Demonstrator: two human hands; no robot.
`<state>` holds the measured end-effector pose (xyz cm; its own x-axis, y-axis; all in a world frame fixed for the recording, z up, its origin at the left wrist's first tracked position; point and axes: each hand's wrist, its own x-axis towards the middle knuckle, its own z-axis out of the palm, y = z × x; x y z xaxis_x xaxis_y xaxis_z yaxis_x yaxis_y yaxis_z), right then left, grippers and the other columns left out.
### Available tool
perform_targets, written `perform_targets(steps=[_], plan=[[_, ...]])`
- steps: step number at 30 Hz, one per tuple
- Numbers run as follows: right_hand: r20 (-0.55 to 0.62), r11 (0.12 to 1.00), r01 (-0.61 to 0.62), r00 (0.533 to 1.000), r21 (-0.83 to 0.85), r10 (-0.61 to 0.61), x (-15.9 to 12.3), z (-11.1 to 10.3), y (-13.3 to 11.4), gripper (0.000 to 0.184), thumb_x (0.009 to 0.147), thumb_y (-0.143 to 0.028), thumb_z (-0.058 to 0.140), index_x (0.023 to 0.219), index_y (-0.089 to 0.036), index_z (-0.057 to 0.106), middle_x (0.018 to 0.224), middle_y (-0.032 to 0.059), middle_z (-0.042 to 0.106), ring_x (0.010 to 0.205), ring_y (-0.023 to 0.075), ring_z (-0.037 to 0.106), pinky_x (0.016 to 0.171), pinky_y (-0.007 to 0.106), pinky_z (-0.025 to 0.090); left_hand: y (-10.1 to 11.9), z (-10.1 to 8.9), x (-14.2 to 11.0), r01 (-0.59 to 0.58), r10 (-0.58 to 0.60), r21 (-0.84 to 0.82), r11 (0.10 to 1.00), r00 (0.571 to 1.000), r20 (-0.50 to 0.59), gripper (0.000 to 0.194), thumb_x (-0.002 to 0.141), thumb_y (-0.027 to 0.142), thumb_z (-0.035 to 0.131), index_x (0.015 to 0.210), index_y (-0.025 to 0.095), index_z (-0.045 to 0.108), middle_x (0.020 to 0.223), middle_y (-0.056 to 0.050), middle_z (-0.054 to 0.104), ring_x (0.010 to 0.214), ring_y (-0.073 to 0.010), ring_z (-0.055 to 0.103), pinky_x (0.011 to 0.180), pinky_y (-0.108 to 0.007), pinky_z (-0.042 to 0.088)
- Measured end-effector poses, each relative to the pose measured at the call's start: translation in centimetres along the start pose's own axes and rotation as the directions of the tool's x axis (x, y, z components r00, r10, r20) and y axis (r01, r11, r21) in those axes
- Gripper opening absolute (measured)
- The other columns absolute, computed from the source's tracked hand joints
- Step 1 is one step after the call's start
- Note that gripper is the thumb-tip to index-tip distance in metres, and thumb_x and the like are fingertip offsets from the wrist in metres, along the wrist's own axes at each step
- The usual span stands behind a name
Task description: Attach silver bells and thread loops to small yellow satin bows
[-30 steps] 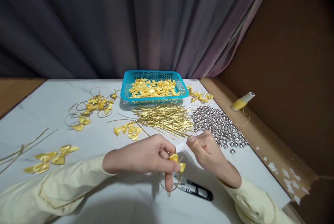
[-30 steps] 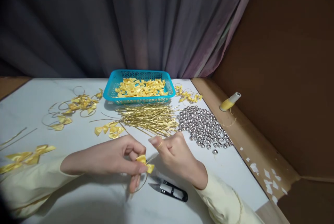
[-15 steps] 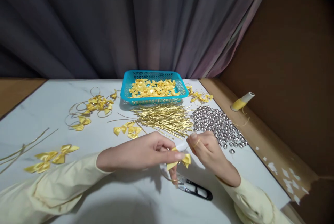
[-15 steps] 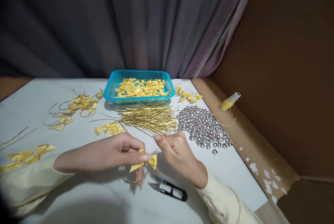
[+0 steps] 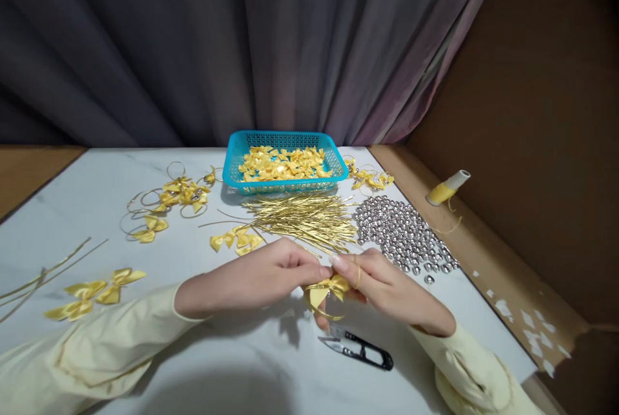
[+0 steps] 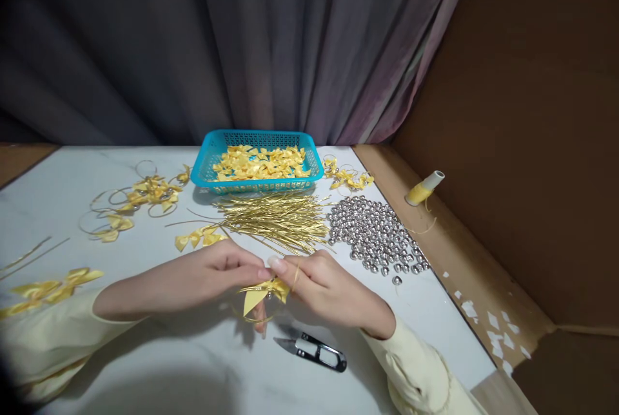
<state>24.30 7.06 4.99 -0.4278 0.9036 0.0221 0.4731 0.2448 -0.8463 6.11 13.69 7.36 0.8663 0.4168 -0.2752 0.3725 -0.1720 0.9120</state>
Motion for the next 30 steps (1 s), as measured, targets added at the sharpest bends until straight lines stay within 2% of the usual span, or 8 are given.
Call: perform_targets(steps=[7,11,15,18,22,25,27,30], plan=[[-0.119,0.995,-0.011,0.993,-0.094,0.000,-0.4,-0.2,-0.1,0.045,0.094,-0.037,0.028,0.075,-0.014,0.061,0.050,-0.0050,0.033,0.046,0.0067,0.034,0.047,0.021,0.029,-0.2,0.0,0.2,0.062,-0.062,-0.014,0.998,0.998,-0.002,0.040,0.086,0.033,0.037,0.071,0.015,0.071,0.068,-0.004,0.070,0.056,-0.0121,0.053,0.057,-0.021,0.040],[-0.227,0.992,0.041,0.971,-0.123,-0.068,-0.8,-0.1,-0.2,0.047,0.093,-0.036,0.029,0.066,-0.015,0.062,0.048,-0.0048,0.029,0.043,0.0065,0.030,0.045,0.021,0.027,0.2,-0.1,0.2,0.079,-0.080,-0.018,0.997,0.997,-0.022,0.044,0.087,0.033,0.035,0.071,0.014,0.071,0.068,-0.005,0.071,0.060,-0.0128,0.055,0.059,-0.021,0.039],[-0.303,0.978,0.105,0.940,-0.182,-0.157,-1.2,0.2,-0.1,0.043,0.092,-0.031,0.034,0.065,-0.016,0.064,0.047,-0.0047,0.027,0.041,0.0069,0.028,0.043,0.021,0.027,0.4,-0.2,0.1,0.083,-0.084,-0.015,0.996,0.995,-0.053,0.045,0.088,0.033,0.034,0.070,0.014,0.071,0.069,-0.004,0.071,0.056,-0.0113,0.052,0.055,-0.020,0.037],[-0.324,0.966,0.155,0.921,-0.205,-0.216,-1.4,0.2,-0.3,0.037,0.091,-0.028,0.037,0.074,-0.017,0.068,0.047,-0.0030,0.041,0.042,0.0072,0.035,0.044,0.020,0.031,0.1,-0.2,0.0,0.058,-0.059,-0.008,0.998,0.995,-0.077,0.045,0.087,0.033,0.034,0.070,0.014,0.071,0.072,-0.004,0.071,0.056,-0.0114,0.053,0.055,-0.020,0.037],[-0.331,0.964,0.201,0.910,-0.173,-0.249,-1.5,0.1,-0.6,0.030,0.090,-0.025,0.040,0.086,-0.019,0.069,0.059,0.0008,0.060,0.049,0.0097,0.052,0.049,0.021,0.039,-0.1,-0.2,-0.2,0.051,-0.052,-0.011,0.999,0.994,-0.095,0.043,0.086,0.033,0.035,0.071,0.014,0.070,0.072,-0.004,0.071,0.056,-0.0116,0.054,0.054,-0.020,0.039],[-0.383,0.977,0.172,0.900,-0.123,-0.207,-1.6,-0.3,-0.5,0.033,0.089,-0.025,0.043,0.069,-0.018,0.068,0.057,0.0020,0.061,0.057,0.0129,0.059,0.055,0.023,0.043,0.0,-0.2,-0.2,0.062,-0.063,-0.008,0.998,0.993,-0.104,0.042,0.086,0.036,0.037,0.072,0.014,0.070,0.072,-0.004,0.071,0.056,-0.0116,0.054,0.053,-0.020,0.038],[-0.418,0.991,0.110,0.899,-0.079,-0.133,-1.7,-0.8,-0.3,0.037,0.088,-0.028,0.045,0.059,-0.017,0.064,0.056,0.0028,0.061,0.062,0.0152,0.062,0.058,0.024,0.044,0.2,-0.2,-0.2,0.068,-0.069,-0.011,0.998,0.993,-0.092,0.042,0.085,0.036,0.037,0.071,0.014,0.070,0.070,-0.005,0.071,0.056,-0.0117,0.054,0.053,-0.020,0.039],[-0.388,0.998,-0.051,0.920,0.028,0.058,-1.7,-2.1,0.1,0.034,0.086,-0.034,0.048,0.064,-0.017,0.066,0.067,0.0042,0.067,0.073,0.0172,0.063,0.068,0.026,0.046,0.3,-0.1,-0.2,0.071,-0.073,-0.032,0.997,0.995,-0.066,0.041,0.085,0.033,0.037,0.067,0.014,0.069,0.068,-0.005,0.070,0.058,-0.0123,0.055,0.057,-0.021,0.040]])
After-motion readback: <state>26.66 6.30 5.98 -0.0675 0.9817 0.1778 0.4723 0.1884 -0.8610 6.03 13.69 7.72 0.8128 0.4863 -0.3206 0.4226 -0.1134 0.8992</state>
